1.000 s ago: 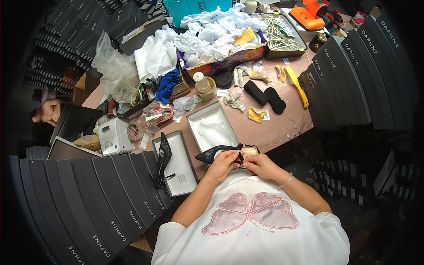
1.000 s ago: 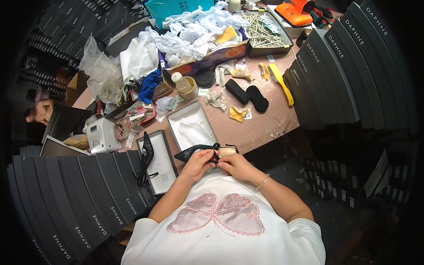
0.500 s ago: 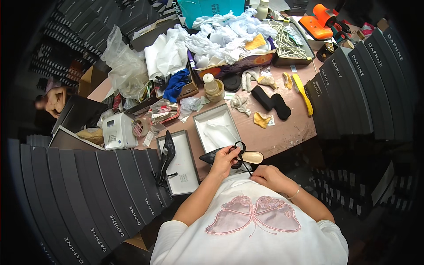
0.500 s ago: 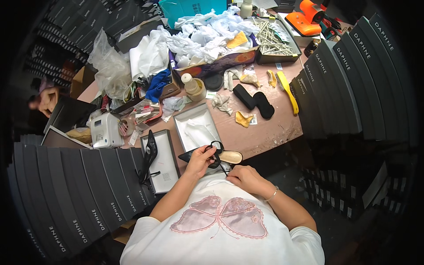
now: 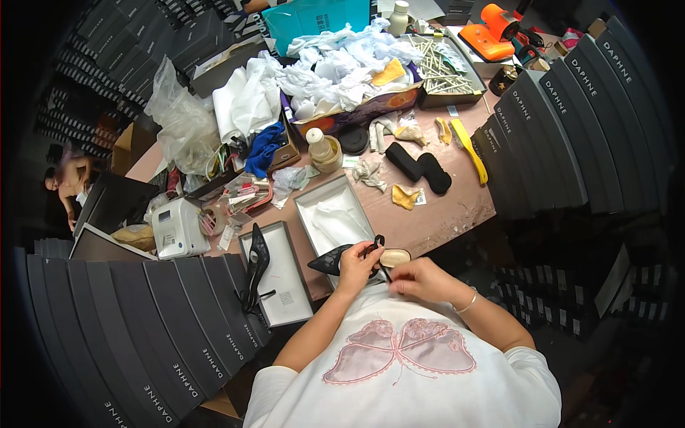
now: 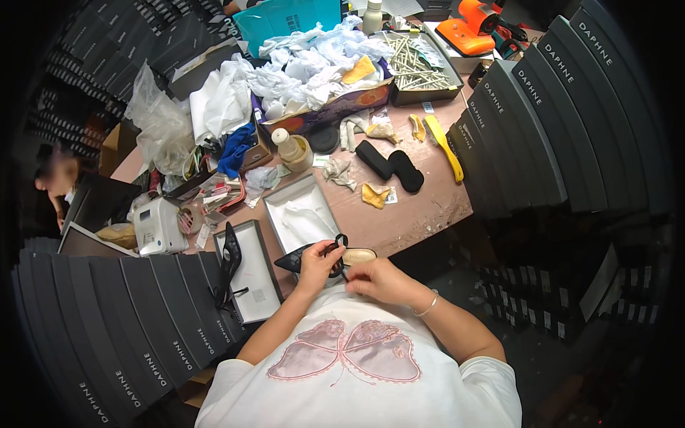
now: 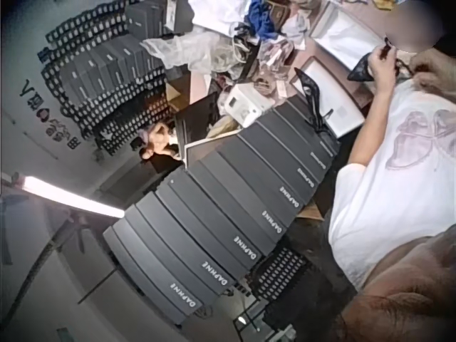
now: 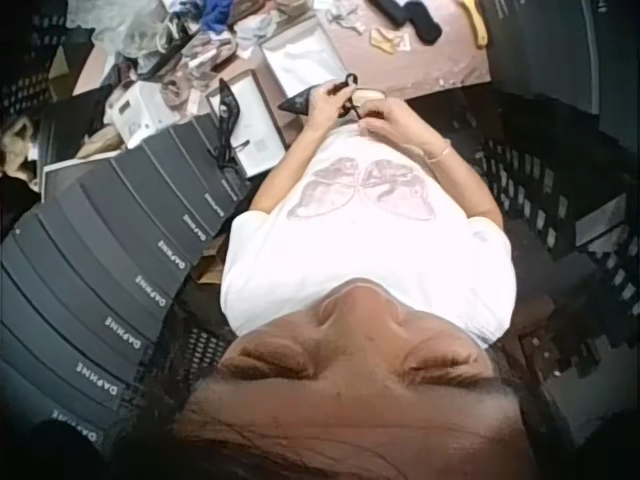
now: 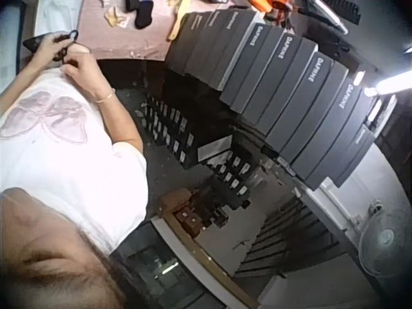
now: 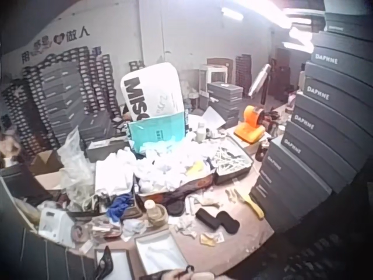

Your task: Packing black high-heeled shoes into boxes with tissue paper, silica gel, and foam inserts.

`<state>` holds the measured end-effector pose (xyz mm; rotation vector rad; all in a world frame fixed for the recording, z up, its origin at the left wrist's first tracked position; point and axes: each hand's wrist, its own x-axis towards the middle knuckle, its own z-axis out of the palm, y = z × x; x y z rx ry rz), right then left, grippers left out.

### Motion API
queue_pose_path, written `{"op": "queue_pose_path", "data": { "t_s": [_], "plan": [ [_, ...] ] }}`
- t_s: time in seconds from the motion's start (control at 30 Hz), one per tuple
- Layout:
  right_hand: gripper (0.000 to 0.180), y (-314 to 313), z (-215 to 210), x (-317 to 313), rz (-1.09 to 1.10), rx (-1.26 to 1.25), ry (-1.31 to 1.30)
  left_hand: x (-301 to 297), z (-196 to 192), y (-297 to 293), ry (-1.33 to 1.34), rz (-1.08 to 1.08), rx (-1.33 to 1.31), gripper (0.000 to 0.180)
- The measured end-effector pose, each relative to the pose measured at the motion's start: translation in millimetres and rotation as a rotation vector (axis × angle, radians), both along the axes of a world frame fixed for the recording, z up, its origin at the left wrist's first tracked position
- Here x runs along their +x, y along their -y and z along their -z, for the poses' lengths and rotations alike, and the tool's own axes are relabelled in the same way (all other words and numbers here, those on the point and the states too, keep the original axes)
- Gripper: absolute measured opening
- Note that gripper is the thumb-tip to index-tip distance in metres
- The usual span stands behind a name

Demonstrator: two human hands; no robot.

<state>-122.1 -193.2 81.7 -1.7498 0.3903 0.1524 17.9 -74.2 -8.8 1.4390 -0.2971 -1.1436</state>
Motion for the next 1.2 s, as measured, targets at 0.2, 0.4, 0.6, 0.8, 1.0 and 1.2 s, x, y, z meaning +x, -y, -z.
{"op": "queue_pose_path", "data": {
  "t_s": [0.2, 0.4, 0.6, 0.8, 1.0, 1.2],
  "plan": [
    [0.013, 4.3, 38.5, 19.3, 0.317, 0.437, -0.024, 2.4, 14.5, -6.1, -0.064, 0.081, -0.055, 0.026],
    [0.032, 8.5, 45.6, 29.4, 0.463, 0.732, 0.080, 2.2, 17.5, -12.1, -0.135, 0.081, -0.103, 0.026],
    [0.027, 17.9, 34.7, -2.3, 0.131, 0.337, -0.134, 9.6, 20.3, -9.2, -0.442, -0.120, -0.036, 0.016],
    [0.024, 16.4, 28.6, -10.9, 0.070, 0.210, -0.094, 14.5, 15.8, -7.6, -0.598, -0.096, -0.076, 0.017],
    [0.018, 12.5, 24.2, 2.3, 0.151, 0.022, -0.101, 12.7, 11.3, -9.0, -0.485, 0.026, -0.074, 0.022],
    [0.014, 17.9, 46.7, 13.5, 0.168, -0.069, 0.073, 6.5, 6.7, -9.9, -0.474, 0.074, -0.112, 0.023]
  ]
}}
